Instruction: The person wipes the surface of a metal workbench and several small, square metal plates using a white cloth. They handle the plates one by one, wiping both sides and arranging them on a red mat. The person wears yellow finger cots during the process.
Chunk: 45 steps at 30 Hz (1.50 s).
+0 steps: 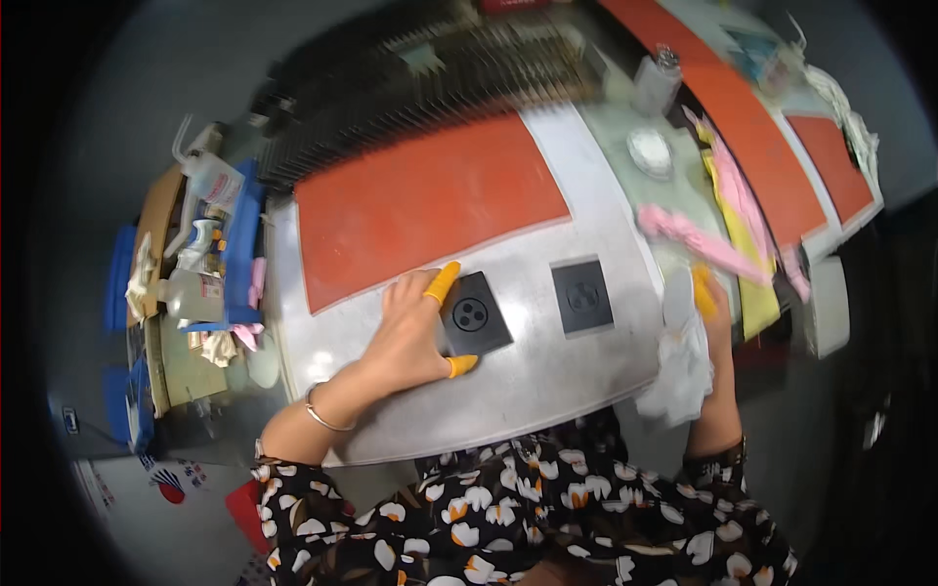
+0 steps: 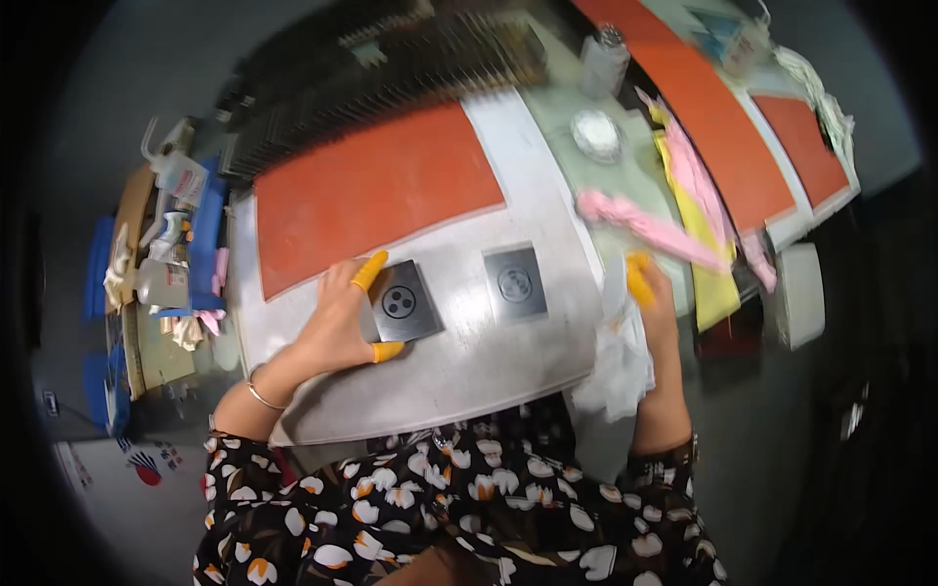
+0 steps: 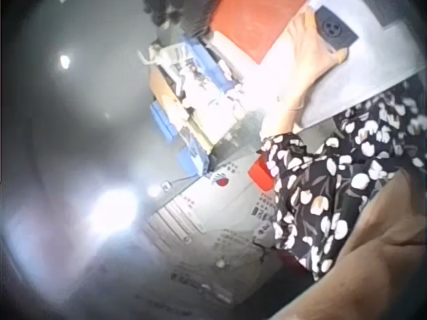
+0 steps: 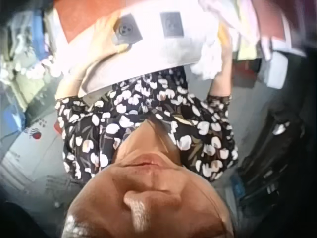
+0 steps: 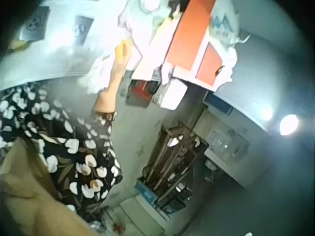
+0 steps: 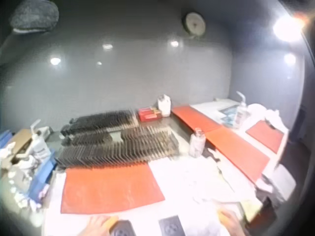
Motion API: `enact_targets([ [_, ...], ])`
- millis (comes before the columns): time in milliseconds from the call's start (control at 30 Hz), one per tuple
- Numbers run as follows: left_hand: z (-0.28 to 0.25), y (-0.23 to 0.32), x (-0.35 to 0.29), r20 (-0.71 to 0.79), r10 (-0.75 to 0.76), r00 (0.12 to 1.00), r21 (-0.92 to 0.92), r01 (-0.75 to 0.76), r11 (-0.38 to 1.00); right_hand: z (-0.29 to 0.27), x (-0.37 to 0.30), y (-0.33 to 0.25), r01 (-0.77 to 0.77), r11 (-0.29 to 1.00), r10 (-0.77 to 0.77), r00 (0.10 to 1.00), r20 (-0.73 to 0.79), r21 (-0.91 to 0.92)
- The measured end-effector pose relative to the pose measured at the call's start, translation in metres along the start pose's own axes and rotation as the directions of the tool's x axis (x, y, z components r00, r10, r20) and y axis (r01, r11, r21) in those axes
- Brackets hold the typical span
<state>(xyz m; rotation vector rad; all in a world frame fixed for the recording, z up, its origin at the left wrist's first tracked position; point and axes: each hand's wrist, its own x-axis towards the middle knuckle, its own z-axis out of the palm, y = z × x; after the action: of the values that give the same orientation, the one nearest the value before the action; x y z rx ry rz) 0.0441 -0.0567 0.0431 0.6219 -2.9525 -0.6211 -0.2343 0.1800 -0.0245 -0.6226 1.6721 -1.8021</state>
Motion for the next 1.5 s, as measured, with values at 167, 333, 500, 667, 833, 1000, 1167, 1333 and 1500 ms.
enact_targets([
  [167,-0.138,-0.080,0.103,-0.353,-0.030,0.935,0.166,0.095,0.982,-0.004,0.001,0.015,-0.038,0.999,0.038,0.999,0.011,0.029],
  [333,-0.182,-0.173,0.250,-0.212,-0.169,0.963,0.384,0.241,0.891,0.000,-0.003,0.000,-0.127,0.977,0.126,0.992,0.019,0.169],
  [500,-0.145,-0.187,0.319,-0.021,-0.223,0.974,0.440,0.210,0.873,-0.002,0.004,-0.004,-0.054,0.998,0.052,0.996,0.078,0.025],
  [667,-0.125,-0.168,0.343,0.070,-0.107,0.992,0.485,0.060,0.872,-0.005,-0.001,-0.007,0.019,0.998,-0.014,0.997,0.078,-0.066],
  [833,-0.136,-0.206,0.344,0.137,0.231,0.963,0.205,-0.255,0.945,-0.014,0.003,0.006,0.082,0.973,-0.073,0.996,0.051,-0.215],
  [1000,-0.140,-0.098,0.255,-0.402,-0.048,0.914,-0.068,0.023,0.997,-0.016,0.000,0.005,-0.062,0.992,0.068,0.996,0.051,-0.110],
  [1167,-0.029,0.000,0.122,-0.331,0.146,0.932,-0.201,-0.221,0.954,-0.012,-0.006,0.005,-0.104,0.987,0.102,0.994,0.024,0.120],
  [1333,0.072,0.061,0.058,-0.087,0.144,0.986,-0.071,-0.151,0.986,-0.011,0.006,0.013,-0.118,0.979,0.097,0.987,0.129,0.168],
  [1500,0.089,0.072,0.067,-0.049,0.065,0.997,-0.027,-0.066,0.997,-0.014,0.005,0.018,-0.067,0.980,0.047,0.993,0.112,0.186],
])
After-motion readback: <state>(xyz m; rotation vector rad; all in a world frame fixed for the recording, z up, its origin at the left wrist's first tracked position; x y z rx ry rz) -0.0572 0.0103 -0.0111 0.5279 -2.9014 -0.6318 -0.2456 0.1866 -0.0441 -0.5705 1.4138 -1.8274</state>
